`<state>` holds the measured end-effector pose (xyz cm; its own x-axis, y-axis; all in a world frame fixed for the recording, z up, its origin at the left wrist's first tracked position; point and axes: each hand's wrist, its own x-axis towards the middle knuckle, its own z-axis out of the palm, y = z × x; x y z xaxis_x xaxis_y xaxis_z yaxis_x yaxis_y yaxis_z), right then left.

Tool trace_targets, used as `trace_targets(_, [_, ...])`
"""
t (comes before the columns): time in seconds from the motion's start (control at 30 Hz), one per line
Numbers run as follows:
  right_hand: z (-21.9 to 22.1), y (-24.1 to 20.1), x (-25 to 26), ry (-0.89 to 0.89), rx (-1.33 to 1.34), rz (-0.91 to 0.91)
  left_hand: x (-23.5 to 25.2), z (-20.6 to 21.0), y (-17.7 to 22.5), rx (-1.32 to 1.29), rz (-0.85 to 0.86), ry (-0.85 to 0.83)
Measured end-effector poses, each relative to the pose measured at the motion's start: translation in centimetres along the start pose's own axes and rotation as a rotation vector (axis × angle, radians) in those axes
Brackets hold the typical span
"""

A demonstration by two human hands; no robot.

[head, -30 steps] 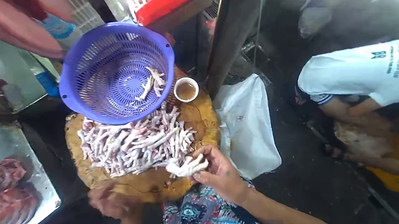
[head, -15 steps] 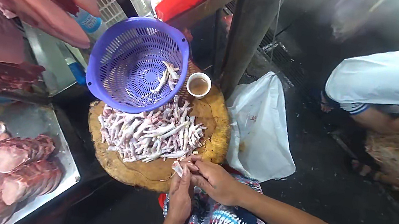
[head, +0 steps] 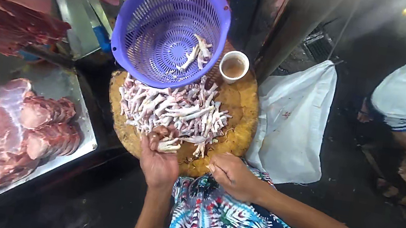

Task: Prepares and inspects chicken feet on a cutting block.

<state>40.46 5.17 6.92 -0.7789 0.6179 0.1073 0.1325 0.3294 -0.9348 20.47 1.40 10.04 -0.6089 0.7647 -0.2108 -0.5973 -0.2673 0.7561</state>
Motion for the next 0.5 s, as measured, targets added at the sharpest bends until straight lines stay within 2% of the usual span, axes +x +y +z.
trace_targets(0.13, [0.3, 0.1, 2.5, 0.037, -0.065, 0.045, -2.0, 1.4, -1.8, 0.002, -0.194, -0.187])
trace_targets(0.27, [1.4, 0.2, 3.7, 0.069, 0.105, 0.084, -2.3, 0.7, -4.0, 0.207, -0.06, -0.346])
trace_targets(0.37, [1.5, 0.1, 4.0, 0.011, 0.165, 0.111, -2.1, 0.1, -4.2, 0.251, 0.05, -0.341])
trace_targets(0.5, [1.9, 0.0, 4.1, -0.05, 0.062, 0.081, -2.2, 0.2, -4.5, 0.083, 0.104, -0.198])
